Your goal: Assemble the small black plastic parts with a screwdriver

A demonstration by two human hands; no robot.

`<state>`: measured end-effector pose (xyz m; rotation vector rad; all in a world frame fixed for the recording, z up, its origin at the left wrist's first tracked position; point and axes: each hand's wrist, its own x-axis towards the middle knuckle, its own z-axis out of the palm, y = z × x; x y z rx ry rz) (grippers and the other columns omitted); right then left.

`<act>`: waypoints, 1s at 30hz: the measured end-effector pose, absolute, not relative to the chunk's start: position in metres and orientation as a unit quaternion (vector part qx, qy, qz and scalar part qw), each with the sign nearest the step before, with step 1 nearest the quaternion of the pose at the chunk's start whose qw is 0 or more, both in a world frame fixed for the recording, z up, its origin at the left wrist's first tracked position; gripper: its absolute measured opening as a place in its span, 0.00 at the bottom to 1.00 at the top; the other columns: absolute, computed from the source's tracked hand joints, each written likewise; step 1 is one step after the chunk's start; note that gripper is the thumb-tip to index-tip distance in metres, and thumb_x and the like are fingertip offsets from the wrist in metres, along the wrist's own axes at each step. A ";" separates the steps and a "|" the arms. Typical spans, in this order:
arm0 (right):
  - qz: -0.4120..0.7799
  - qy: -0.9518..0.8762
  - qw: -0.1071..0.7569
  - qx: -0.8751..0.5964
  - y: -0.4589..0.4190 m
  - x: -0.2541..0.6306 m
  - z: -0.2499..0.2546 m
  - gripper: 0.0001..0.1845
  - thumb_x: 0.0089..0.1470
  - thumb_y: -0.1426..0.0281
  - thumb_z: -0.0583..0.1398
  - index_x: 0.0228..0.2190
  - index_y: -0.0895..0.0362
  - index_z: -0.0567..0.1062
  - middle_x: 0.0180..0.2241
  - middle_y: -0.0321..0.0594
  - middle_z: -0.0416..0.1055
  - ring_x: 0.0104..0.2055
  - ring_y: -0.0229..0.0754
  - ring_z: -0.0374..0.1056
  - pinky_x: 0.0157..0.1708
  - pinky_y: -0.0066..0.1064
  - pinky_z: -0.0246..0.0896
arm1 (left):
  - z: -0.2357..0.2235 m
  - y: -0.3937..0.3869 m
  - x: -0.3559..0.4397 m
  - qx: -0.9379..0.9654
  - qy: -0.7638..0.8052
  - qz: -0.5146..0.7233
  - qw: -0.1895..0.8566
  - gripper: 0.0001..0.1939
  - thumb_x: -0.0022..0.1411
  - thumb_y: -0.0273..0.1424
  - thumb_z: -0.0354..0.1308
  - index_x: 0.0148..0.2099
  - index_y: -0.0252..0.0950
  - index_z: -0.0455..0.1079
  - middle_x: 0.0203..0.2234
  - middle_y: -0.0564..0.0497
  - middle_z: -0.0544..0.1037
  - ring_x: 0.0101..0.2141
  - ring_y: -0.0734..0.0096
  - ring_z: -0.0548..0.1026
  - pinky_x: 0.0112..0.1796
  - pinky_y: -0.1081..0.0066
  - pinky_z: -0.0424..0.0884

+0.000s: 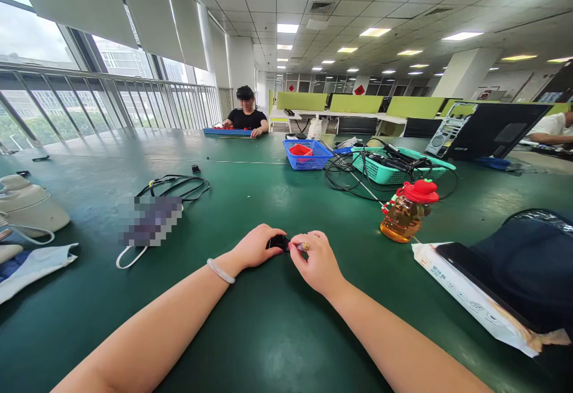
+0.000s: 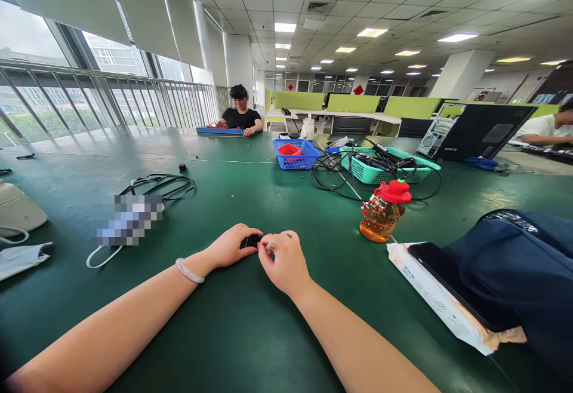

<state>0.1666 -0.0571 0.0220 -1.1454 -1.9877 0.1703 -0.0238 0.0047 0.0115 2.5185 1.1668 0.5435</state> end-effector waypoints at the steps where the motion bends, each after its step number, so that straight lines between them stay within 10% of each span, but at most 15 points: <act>1: 0.066 -0.788 0.406 -0.458 -0.058 0.165 0.023 0.13 0.60 0.68 0.52 0.26 0.52 0.71 0.25 0.35 0.73 0.28 0.40 0.65 0.48 0.38 0.52 | 0.011 0.005 -0.024 0.879 0.410 0.188 0.154 0.20 0.59 0.35 0.61 0.54 0.42 0.70 0.44 0.47 0.79 0.46 0.59 0.73 0.49 0.61 0.68; 7: 0.127 -0.723 0.451 -0.507 -0.055 0.164 0.026 0.14 0.60 0.64 0.53 0.25 0.52 0.72 0.25 0.35 0.74 0.29 0.41 0.67 0.52 0.42 0.50 | 0.009 0.007 -0.025 0.878 0.424 0.171 0.141 0.21 0.59 0.36 0.61 0.55 0.43 0.69 0.44 0.47 0.78 0.46 0.60 0.73 0.49 0.62 0.69; 16: 0.338 -0.511 0.583 -0.534 -0.025 0.194 0.008 0.22 0.49 0.47 0.60 0.28 0.53 0.74 0.23 0.38 0.71 0.28 0.44 0.67 0.33 0.35 0.61 | 0.011 0.008 -0.024 0.877 0.426 0.164 0.150 0.22 0.58 0.34 0.63 0.55 0.43 0.69 0.44 0.48 0.78 0.46 0.59 0.73 0.48 0.62 0.69; 30: 0.109 -0.698 0.488 -0.512 -0.045 0.181 0.025 0.14 0.59 0.63 0.51 0.27 0.52 0.72 0.28 0.38 0.75 0.33 0.45 0.69 0.46 0.40 0.57 | 0.011 0.007 -0.025 0.875 0.429 0.165 0.153 0.23 0.58 0.36 0.63 0.56 0.42 0.69 0.45 0.47 0.78 0.47 0.58 0.73 0.50 0.61 0.68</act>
